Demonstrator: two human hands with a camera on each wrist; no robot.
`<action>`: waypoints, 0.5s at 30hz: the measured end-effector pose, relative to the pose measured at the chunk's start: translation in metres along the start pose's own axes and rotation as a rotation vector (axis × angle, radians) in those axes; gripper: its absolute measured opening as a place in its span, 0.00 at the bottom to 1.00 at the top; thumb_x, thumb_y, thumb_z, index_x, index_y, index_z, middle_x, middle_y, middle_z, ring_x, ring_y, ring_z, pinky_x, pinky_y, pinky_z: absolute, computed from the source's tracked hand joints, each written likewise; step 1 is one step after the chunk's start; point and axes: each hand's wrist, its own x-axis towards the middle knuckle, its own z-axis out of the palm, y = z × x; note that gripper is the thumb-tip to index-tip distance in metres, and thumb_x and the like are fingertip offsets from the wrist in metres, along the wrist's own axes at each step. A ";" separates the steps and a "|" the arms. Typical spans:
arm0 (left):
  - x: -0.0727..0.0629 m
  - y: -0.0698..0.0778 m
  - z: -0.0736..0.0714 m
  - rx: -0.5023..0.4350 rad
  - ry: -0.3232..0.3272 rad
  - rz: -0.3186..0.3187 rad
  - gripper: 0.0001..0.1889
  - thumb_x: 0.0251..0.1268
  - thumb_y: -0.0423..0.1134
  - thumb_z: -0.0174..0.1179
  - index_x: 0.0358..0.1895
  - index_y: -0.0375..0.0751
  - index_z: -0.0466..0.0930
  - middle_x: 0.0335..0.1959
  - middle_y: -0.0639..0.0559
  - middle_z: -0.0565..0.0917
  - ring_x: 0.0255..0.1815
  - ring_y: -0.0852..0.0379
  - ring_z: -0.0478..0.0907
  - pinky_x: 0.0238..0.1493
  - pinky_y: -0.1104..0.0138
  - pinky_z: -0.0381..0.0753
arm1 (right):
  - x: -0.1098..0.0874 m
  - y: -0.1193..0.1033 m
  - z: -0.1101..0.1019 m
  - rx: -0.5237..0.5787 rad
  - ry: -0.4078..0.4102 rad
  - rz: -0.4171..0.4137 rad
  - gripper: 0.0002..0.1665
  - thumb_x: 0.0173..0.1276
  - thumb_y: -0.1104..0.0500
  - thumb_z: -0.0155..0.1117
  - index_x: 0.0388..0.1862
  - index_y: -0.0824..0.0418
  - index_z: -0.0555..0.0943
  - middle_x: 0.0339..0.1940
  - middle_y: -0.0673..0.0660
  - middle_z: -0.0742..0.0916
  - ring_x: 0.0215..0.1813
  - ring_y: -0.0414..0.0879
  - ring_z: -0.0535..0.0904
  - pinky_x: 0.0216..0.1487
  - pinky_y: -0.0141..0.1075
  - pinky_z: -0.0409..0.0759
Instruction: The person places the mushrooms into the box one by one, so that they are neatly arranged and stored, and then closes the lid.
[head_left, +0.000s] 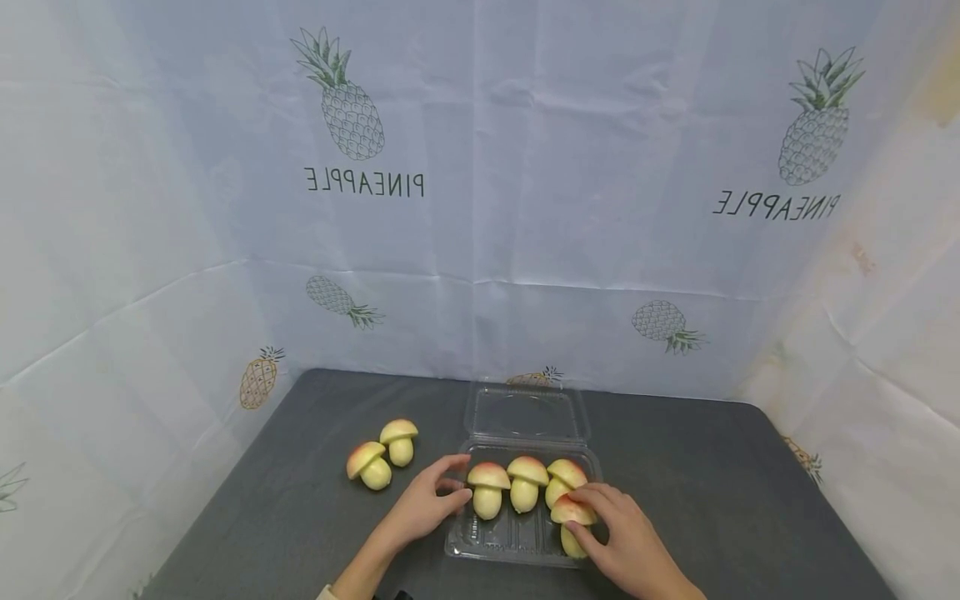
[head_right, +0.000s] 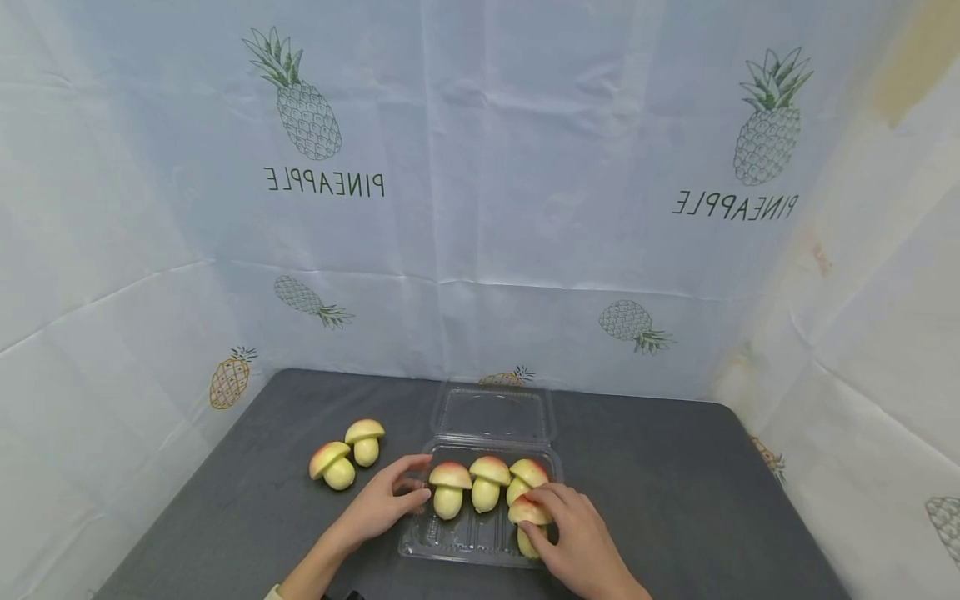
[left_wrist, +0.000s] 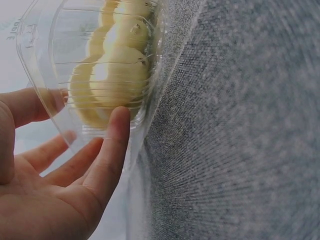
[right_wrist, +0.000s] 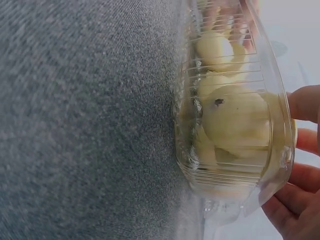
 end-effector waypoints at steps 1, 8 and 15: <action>0.000 0.000 0.000 -0.001 0.000 0.000 0.30 0.74 0.38 0.62 0.74 0.33 0.66 0.68 0.33 0.71 0.52 0.48 0.81 0.39 0.62 0.85 | 0.000 0.000 0.000 -0.006 0.004 -0.006 0.22 0.58 0.52 0.81 0.50 0.41 0.84 0.49 0.35 0.83 0.48 0.38 0.81 0.46 0.48 0.82; 0.000 0.000 0.000 -0.002 -0.003 0.005 0.30 0.74 0.37 0.62 0.74 0.33 0.66 0.68 0.30 0.70 0.51 0.47 0.81 0.40 0.61 0.86 | -0.002 0.003 0.000 -0.019 0.042 -0.087 0.23 0.57 0.56 0.82 0.50 0.43 0.84 0.49 0.36 0.83 0.47 0.38 0.80 0.43 0.46 0.82; 0.000 -0.002 0.000 0.004 0.000 0.015 0.30 0.74 0.37 0.62 0.73 0.31 0.66 0.68 0.29 0.70 0.52 0.47 0.81 0.40 0.63 0.86 | -0.003 0.005 -0.001 -0.042 0.033 -0.132 0.22 0.56 0.58 0.82 0.48 0.45 0.85 0.48 0.37 0.83 0.48 0.39 0.80 0.43 0.44 0.83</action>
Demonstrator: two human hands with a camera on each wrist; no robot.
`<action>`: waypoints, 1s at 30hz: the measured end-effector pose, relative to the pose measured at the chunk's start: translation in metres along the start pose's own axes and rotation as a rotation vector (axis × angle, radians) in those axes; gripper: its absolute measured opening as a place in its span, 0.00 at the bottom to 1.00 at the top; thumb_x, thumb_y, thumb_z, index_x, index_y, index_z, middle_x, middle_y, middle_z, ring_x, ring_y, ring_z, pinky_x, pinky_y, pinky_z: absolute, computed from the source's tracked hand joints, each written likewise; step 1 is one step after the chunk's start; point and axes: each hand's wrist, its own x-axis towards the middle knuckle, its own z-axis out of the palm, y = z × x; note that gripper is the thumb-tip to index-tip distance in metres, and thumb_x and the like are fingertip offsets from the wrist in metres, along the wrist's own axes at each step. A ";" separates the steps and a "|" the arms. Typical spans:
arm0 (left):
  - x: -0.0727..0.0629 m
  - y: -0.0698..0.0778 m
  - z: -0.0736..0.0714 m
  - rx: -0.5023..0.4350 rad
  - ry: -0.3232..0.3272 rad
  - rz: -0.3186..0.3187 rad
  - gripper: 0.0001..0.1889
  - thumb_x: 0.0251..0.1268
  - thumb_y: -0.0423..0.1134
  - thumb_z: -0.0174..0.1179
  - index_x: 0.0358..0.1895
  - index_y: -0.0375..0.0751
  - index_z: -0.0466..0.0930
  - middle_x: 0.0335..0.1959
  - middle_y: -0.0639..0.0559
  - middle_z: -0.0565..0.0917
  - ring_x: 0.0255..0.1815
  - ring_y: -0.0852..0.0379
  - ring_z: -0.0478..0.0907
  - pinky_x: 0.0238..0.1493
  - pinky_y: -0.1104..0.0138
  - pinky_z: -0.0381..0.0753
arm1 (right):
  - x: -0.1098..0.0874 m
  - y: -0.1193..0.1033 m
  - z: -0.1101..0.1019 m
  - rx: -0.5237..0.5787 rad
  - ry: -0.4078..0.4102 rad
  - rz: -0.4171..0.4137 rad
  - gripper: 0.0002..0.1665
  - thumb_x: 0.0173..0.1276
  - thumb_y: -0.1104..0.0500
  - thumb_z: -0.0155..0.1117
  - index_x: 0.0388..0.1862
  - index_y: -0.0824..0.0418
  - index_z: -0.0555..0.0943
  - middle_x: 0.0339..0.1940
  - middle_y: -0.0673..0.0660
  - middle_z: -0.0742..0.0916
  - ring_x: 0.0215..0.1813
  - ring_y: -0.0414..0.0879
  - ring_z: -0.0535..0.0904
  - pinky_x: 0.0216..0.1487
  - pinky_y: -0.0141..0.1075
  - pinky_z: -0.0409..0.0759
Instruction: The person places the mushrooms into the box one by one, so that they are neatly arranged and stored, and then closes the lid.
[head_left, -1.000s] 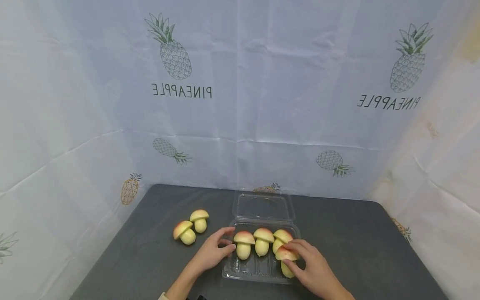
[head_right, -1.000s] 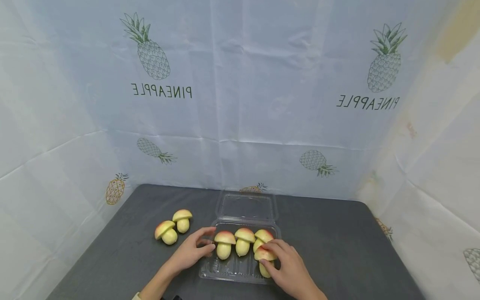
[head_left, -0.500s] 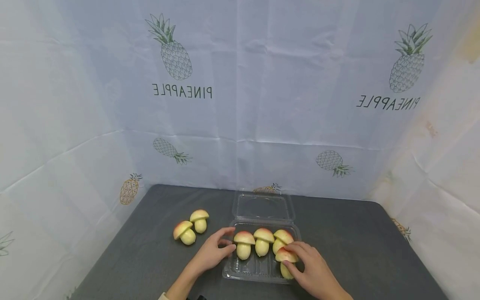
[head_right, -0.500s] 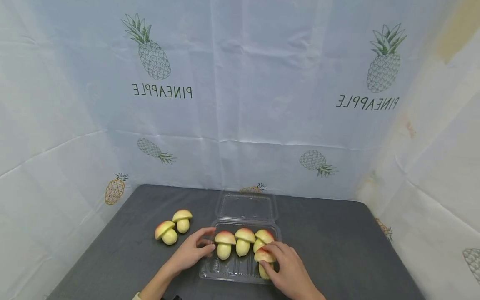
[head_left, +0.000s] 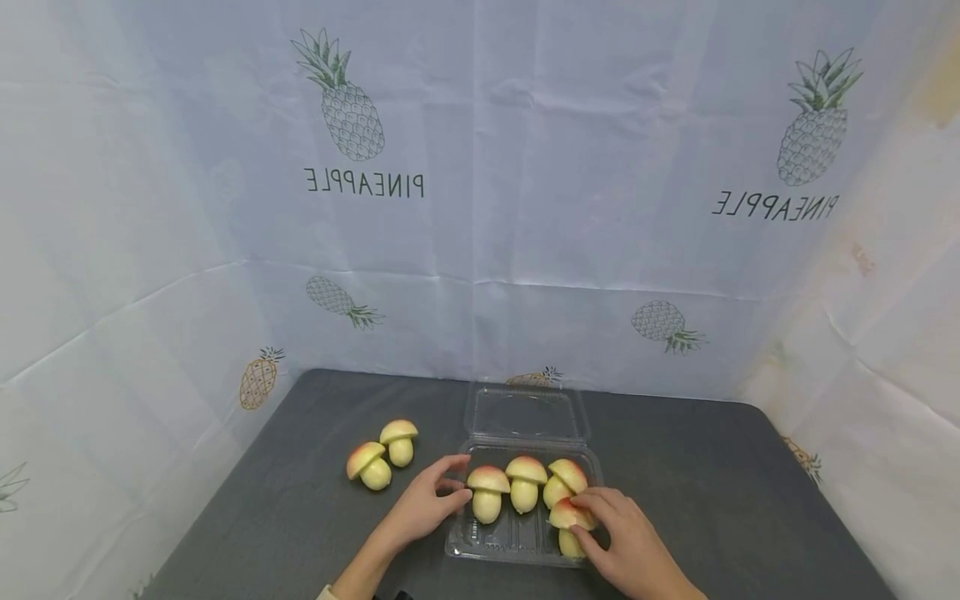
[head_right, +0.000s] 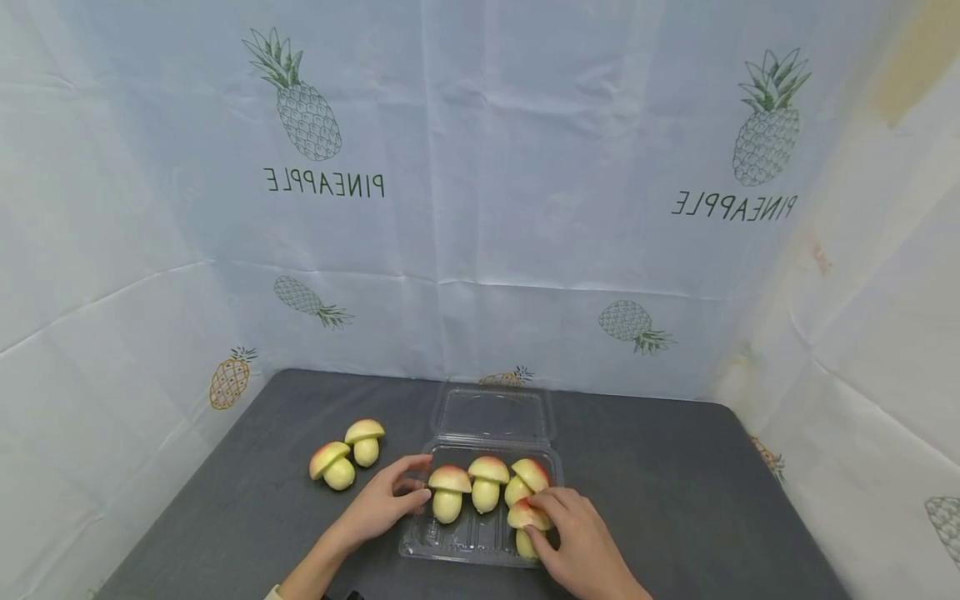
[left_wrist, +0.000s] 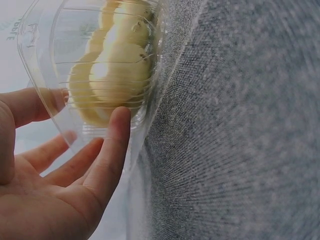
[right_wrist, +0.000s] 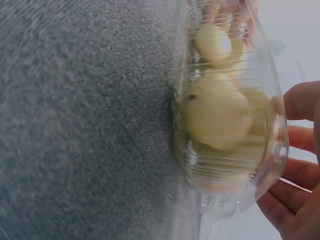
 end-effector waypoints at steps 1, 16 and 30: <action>0.000 0.000 0.000 0.004 0.000 0.001 0.30 0.74 0.37 0.62 0.73 0.32 0.66 0.68 0.29 0.70 0.52 0.47 0.81 0.40 0.64 0.86 | 0.000 0.001 0.000 -0.004 -0.004 0.000 0.22 0.56 0.58 0.82 0.48 0.45 0.85 0.48 0.37 0.83 0.48 0.39 0.80 0.44 0.44 0.83; 0.000 -0.001 0.000 -0.010 -0.016 -0.008 0.30 0.74 0.38 0.61 0.74 0.31 0.65 0.69 0.28 0.68 0.52 0.48 0.81 0.40 0.64 0.86 | 0.007 0.005 -0.017 0.129 -0.102 0.339 0.12 0.66 0.51 0.75 0.48 0.46 0.86 0.47 0.36 0.82 0.51 0.42 0.81 0.49 0.45 0.83; -0.001 -0.001 0.000 -0.018 -0.009 0.002 0.29 0.75 0.38 0.61 0.74 0.31 0.66 0.68 0.27 0.68 0.52 0.47 0.82 0.41 0.64 0.86 | 0.012 0.037 -0.013 0.345 -0.111 0.510 0.20 0.70 0.50 0.71 0.57 0.56 0.83 0.54 0.51 0.84 0.53 0.49 0.83 0.50 0.43 0.85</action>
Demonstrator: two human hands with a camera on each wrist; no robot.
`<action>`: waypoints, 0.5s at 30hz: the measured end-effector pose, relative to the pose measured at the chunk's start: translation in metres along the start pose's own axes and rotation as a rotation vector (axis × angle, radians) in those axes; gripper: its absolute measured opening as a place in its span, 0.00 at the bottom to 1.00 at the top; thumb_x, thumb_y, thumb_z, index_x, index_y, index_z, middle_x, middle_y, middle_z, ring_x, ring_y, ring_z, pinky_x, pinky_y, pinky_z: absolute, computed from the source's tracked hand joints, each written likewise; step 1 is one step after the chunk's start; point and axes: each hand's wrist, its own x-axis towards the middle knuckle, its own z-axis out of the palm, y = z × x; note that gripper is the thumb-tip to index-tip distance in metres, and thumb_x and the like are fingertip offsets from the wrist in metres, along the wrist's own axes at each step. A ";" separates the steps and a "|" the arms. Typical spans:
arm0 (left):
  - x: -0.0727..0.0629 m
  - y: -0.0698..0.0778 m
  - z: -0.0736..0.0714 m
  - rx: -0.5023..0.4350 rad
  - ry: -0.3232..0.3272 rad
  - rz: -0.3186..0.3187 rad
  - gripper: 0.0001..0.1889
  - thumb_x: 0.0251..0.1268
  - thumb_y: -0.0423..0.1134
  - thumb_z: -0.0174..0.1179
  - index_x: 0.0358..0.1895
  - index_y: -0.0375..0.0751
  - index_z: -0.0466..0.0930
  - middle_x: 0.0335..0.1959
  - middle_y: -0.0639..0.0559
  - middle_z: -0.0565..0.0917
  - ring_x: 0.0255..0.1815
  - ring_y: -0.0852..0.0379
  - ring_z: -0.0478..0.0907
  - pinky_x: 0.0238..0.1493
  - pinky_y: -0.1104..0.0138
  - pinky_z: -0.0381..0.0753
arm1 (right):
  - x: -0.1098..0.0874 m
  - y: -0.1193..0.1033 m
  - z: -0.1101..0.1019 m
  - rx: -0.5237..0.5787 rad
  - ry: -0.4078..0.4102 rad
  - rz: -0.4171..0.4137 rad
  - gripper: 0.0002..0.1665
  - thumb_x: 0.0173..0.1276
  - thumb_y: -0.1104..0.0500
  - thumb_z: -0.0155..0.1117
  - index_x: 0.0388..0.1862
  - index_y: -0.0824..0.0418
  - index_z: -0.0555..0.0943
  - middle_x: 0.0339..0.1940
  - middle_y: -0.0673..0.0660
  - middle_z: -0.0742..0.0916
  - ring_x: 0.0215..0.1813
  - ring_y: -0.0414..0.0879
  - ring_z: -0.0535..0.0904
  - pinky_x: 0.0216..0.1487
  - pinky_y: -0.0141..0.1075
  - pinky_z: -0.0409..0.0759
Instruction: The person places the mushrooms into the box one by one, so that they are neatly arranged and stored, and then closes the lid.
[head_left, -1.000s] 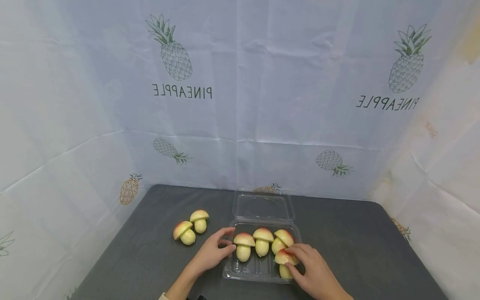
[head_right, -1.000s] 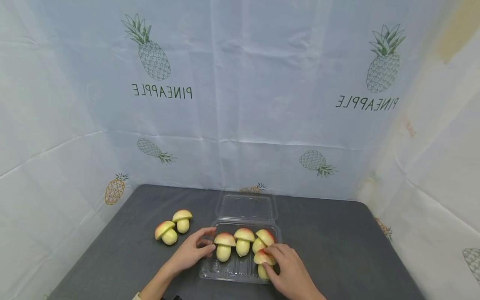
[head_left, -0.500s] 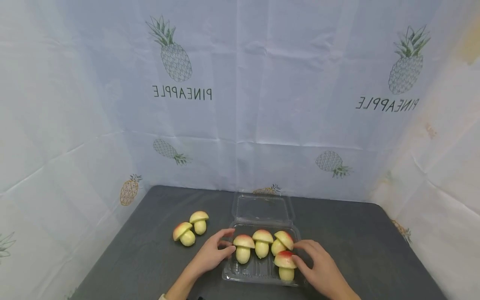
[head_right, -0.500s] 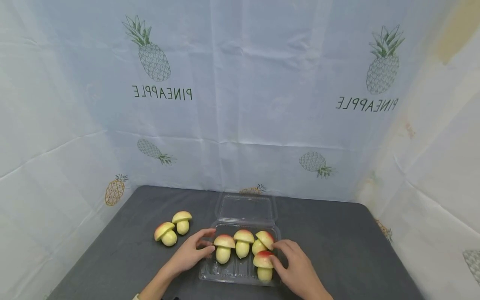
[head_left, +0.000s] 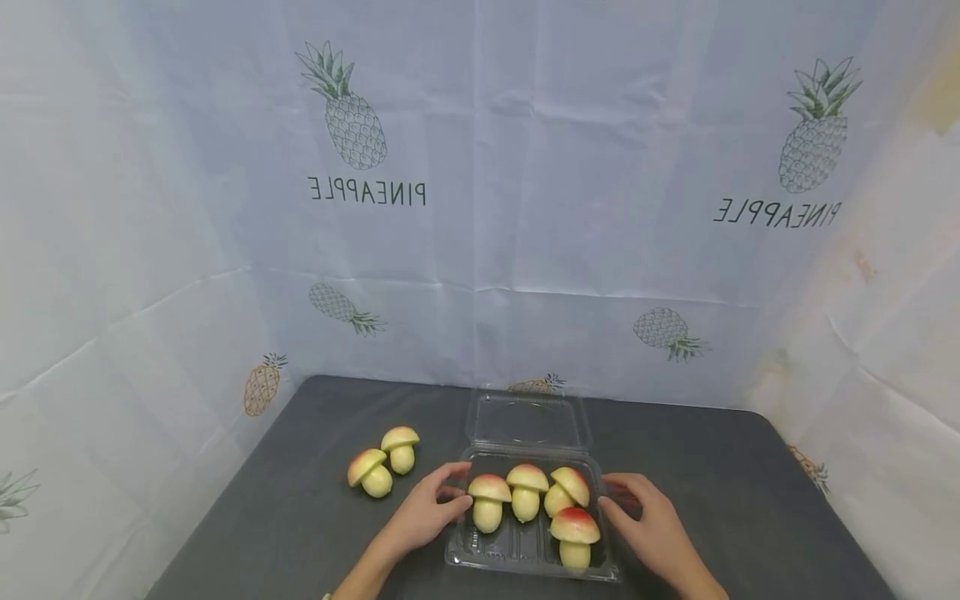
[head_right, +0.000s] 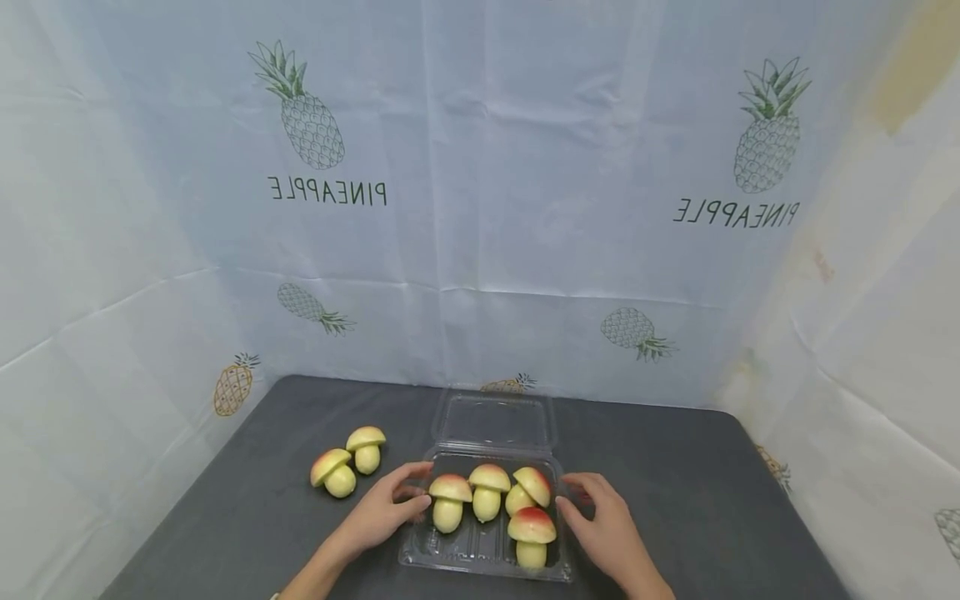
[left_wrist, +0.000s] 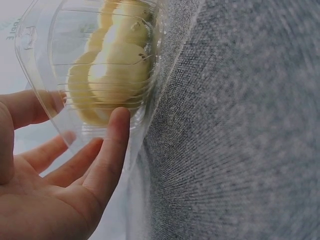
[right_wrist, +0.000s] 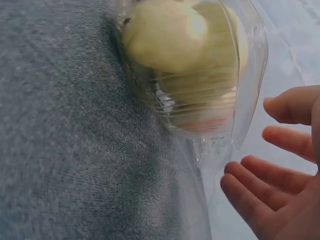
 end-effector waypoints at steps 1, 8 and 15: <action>0.000 -0.001 0.000 -0.003 -0.001 -0.002 0.29 0.75 0.38 0.61 0.74 0.31 0.66 0.68 0.27 0.68 0.53 0.47 0.81 0.41 0.64 0.86 | 0.000 0.001 0.000 0.027 -0.011 0.032 0.22 0.70 0.49 0.71 0.59 0.56 0.83 0.54 0.52 0.84 0.53 0.48 0.83 0.50 0.41 0.85; 0.000 0.000 0.004 -0.016 0.001 -0.011 0.29 0.75 0.38 0.60 0.73 0.31 0.66 0.68 0.27 0.69 0.54 0.45 0.81 0.42 0.64 0.87 | 0.000 0.006 -0.002 0.161 -0.095 0.161 0.26 0.70 0.49 0.70 0.62 0.58 0.80 0.56 0.55 0.85 0.51 0.45 0.84 0.45 0.32 0.83; -0.001 0.003 0.002 -0.018 0.014 0.007 0.29 0.75 0.37 0.61 0.73 0.30 0.66 0.68 0.26 0.68 0.52 0.47 0.82 0.41 0.63 0.87 | 0.005 0.012 -0.003 0.353 -0.203 0.114 0.28 0.74 0.56 0.67 0.67 0.69 0.75 0.61 0.68 0.81 0.51 0.45 0.83 0.45 0.35 0.84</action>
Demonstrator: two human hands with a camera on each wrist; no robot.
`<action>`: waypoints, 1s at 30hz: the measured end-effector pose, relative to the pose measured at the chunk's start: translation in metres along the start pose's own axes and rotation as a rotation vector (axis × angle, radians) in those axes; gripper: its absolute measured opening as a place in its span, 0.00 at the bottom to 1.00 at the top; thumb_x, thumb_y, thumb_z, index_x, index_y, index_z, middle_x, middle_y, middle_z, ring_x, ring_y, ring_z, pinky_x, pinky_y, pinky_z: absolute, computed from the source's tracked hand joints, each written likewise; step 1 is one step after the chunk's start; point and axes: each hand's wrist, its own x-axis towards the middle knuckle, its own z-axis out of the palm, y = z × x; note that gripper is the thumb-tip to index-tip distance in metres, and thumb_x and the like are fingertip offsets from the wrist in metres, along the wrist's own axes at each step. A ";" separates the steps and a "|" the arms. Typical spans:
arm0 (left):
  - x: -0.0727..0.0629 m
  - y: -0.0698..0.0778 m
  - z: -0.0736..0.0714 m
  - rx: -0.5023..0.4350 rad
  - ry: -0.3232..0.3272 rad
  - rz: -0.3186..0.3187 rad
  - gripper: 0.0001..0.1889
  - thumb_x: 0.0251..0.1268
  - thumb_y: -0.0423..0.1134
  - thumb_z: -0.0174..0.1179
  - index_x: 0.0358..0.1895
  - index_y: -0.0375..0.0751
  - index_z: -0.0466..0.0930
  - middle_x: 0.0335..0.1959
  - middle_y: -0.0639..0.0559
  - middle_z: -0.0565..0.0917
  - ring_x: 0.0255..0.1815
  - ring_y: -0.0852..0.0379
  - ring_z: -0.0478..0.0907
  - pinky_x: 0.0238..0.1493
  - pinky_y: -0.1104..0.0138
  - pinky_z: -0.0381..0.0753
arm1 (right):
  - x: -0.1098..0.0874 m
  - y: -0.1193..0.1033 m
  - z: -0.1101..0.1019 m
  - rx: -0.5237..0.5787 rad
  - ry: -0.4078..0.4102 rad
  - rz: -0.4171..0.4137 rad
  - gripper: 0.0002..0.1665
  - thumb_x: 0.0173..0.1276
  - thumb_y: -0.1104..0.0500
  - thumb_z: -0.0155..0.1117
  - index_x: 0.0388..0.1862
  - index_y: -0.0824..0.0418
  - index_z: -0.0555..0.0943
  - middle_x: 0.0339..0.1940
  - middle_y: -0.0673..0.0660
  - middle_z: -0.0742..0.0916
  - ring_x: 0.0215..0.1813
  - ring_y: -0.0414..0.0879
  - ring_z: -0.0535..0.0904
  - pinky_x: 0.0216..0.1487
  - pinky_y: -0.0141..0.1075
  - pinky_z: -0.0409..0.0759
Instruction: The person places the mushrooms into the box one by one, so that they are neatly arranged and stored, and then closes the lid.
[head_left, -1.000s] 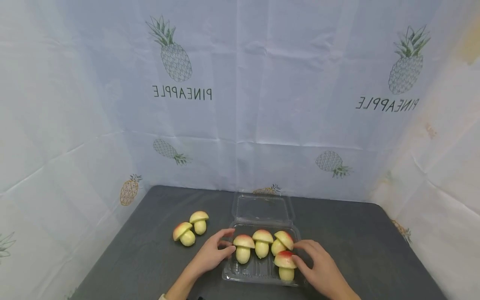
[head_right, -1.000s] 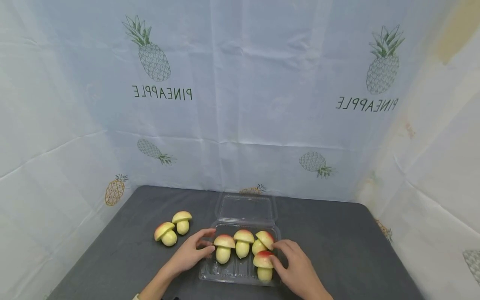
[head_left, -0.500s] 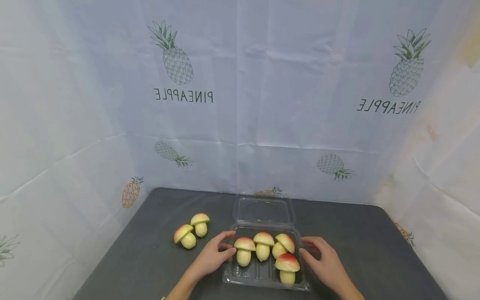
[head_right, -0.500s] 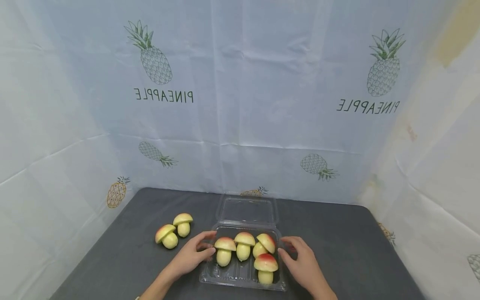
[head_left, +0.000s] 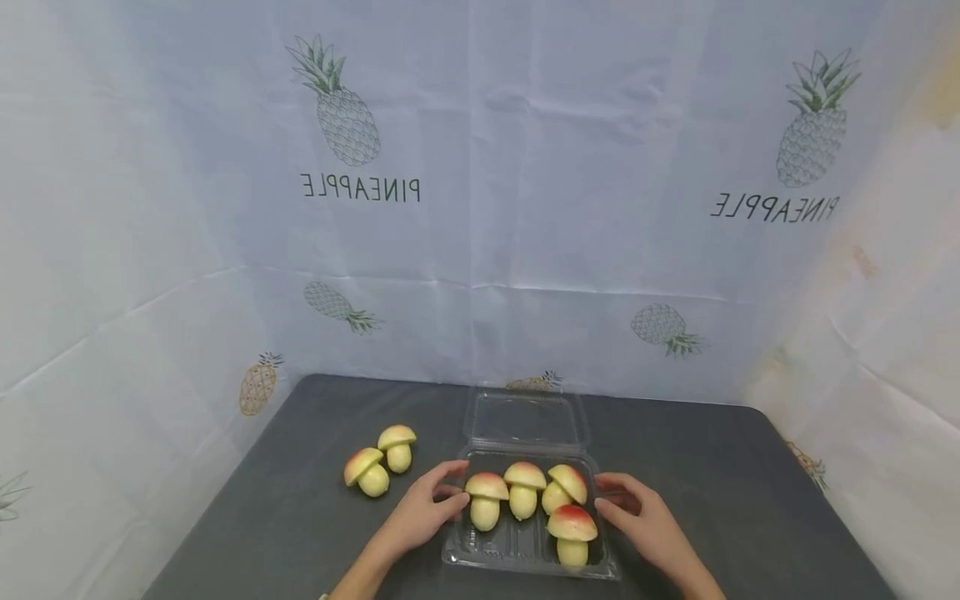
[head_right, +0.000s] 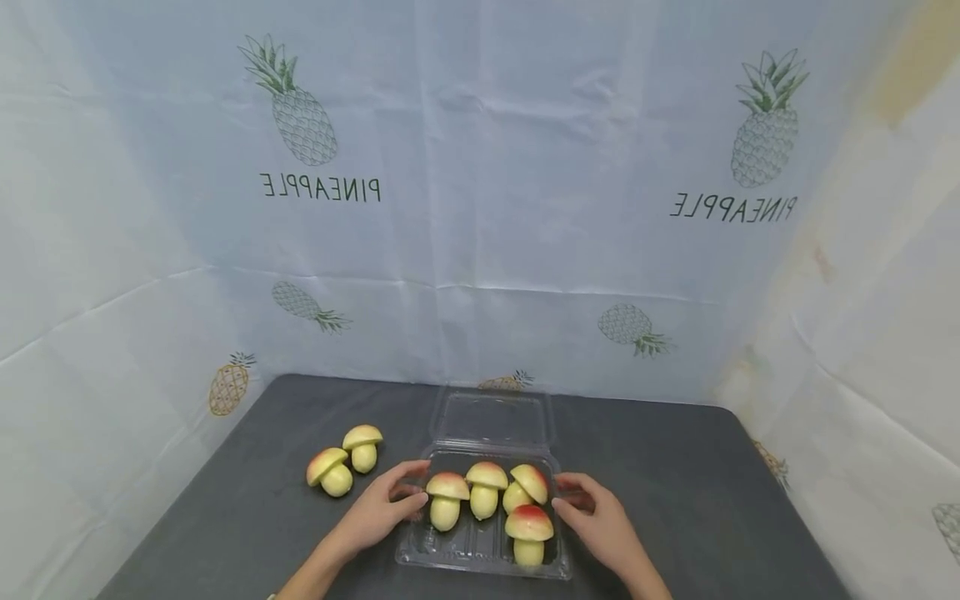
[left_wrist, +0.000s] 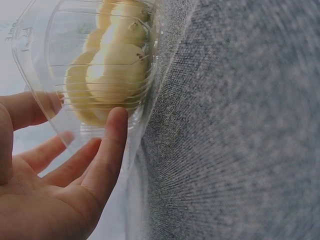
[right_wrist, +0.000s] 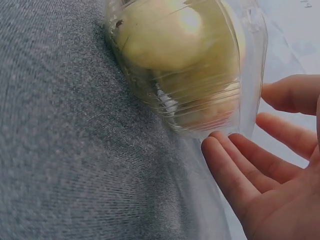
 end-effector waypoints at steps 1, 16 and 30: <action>0.000 0.000 -0.001 0.001 0.001 -0.001 0.29 0.75 0.38 0.60 0.73 0.30 0.66 0.68 0.26 0.69 0.52 0.47 0.82 0.41 0.64 0.87 | 0.001 0.000 0.000 0.018 -0.011 -0.008 0.28 0.74 0.57 0.66 0.67 0.69 0.75 0.61 0.69 0.81 0.51 0.44 0.83 0.45 0.35 0.85; -0.003 0.001 -0.005 0.037 -0.005 -0.017 0.29 0.77 0.40 0.59 0.74 0.31 0.65 0.65 0.28 0.72 0.52 0.43 0.82 0.41 0.64 0.87 | 0.002 0.004 0.004 0.057 -0.049 -0.014 0.27 0.75 0.58 0.65 0.67 0.70 0.74 0.62 0.71 0.79 0.51 0.40 0.83 0.45 0.36 0.85; -0.005 0.022 -0.019 0.465 0.030 -0.006 0.22 0.75 0.44 0.61 0.66 0.37 0.76 0.53 0.45 0.83 0.47 0.48 0.83 0.43 0.54 0.84 | 0.004 0.004 0.005 0.027 -0.006 -0.037 0.25 0.73 0.59 0.67 0.64 0.69 0.77 0.59 0.69 0.81 0.49 0.42 0.84 0.44 0.35 0.85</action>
